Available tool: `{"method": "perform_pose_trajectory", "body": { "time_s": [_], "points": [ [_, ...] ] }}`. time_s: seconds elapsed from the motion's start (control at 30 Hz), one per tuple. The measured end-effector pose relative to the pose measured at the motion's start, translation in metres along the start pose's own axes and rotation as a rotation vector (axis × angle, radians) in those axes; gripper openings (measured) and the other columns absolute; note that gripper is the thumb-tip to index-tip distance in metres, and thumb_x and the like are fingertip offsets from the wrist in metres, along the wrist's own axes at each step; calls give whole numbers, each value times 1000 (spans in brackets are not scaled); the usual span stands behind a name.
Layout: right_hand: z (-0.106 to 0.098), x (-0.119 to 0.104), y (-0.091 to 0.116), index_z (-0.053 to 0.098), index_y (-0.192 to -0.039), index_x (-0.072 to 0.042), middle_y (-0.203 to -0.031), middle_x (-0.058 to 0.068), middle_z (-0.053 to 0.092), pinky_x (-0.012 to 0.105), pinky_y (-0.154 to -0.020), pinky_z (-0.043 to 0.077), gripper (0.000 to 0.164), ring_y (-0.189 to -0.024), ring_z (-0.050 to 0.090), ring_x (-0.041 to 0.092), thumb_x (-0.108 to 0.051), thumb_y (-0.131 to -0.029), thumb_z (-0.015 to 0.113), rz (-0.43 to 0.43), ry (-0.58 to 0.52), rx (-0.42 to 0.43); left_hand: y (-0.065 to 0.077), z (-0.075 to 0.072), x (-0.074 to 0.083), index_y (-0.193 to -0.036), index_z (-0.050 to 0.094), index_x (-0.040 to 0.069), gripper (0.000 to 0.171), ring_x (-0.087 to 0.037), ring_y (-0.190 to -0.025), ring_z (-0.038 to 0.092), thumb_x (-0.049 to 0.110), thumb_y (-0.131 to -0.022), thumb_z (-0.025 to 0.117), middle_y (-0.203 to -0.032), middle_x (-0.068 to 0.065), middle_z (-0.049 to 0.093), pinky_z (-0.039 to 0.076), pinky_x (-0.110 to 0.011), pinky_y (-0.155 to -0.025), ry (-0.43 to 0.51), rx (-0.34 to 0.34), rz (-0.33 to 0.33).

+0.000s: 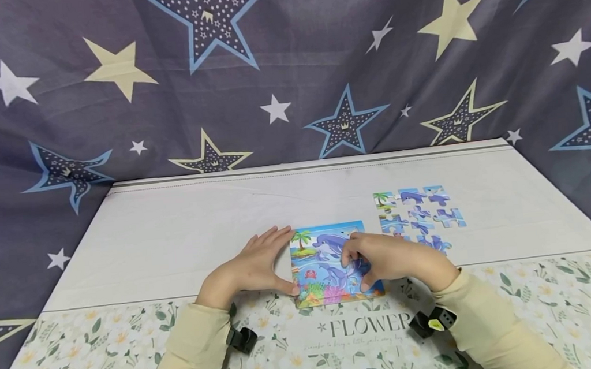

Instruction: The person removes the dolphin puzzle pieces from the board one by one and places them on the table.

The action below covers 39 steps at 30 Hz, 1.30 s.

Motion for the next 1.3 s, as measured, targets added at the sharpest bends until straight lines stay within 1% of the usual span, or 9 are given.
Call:
{"method": "perform_pose_trajectory", "body": {
  "time_s": [0.13,0.33,0.47,0.6,0.7,0.8,1.0,1.17,1.3],
  "points": [
    [1,-3,-1,62,-105,-16,-102,-1,50,35,-75,46,33,-87,47,17,-12,-79,83,5,7,2,1,-1,0,-157,24,7,117,-34,-150,8,49,-68,86,-163,-11,19,2,-57,-119,0,3,0],
    [1,-5,-2,60,-104,-16,-100,-1,48,34,-72,44,33,-86,46,18,-10,-79,82,34,8,-1,1,-2,1,-157,24,6,117,-34,-151,7,47,-68,86,-163,-12,18,1,-58,-119,4,0,-4],
    [1,-5,-1,59,-102,-17,-100,0,47,35,-71,43,31,-85,45,18,-10,-80,81,66,1,-5,-1,-2,2,-158,23,7,117,-33,-151,6,48,-68,86,-164,-11,17,0,-57,-119,-5,-8,-8],
    [0,-5,1,59,-102,-17,-99,0,47,34,-68,42,29,-82,46,17,-12,-82,79,78,9,4,-3,0,2,-158,21,8,118,-32,-151,5,49,-68,86,-164,-10,16,-1,-55,-120,-12,-17,-13],
    [0,-5,2,59,-103,-17,-100,0,47,33,-65,41,27,-79,46,16,-14,-84,78,63,27,16,-4,0,2,-159,20,9,119,-30,-151,4,49,-68,86,-165,-9,15,-1,-54,-120,-13,-22,-22],
    [1,-5,3,59,-104,-18,-101,1,46,33,-63,40,27,-76,47,16,-14,-85,77,55,28,24,-4,1,3,-158,21,8,119,-31,-151,5,48,-68,86,-164,-10,15,-1,-56,-120,-6,-22,-22],
    [2,-3,8,58,-106,-18,-100,1,45,33,-61,39,26,-71,46,15,-14,-87,76,27,11,40,-5,3,4,-159,20,9,119,-29,-151,3,48,-68,86,-165,-7,14,-2,-53,-120,-6,-33,-32],
    [0,-4,13,58,-109,-16,-101,0,48,34,-63,39,28,-74,45,15,-13,-87,75,-6,-14,55,-4,4,3,-159,20,9,119,-30,-151,3,47,-68,86,-165,-8,14,-2,-54,-120,-2,-30,-30],
    [-1,-4,17,58,-110,-13,-105,-2,55,34,-67,41,22,-80,47,14,-10,-92,70,-27,-52,70,-3,3,2,-159,21,9,118,-30,-151,3,47,-68,86,-165,-9,14,-3,-54,-120,0,-26,-33]
  ]
}}
Point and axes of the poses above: each hand's wrist, its own y-axis away from the middle knuckle, its own z-axis out of the palm, x = y × z, the point moved 7 cm from there along -y, towards the middle knuckle
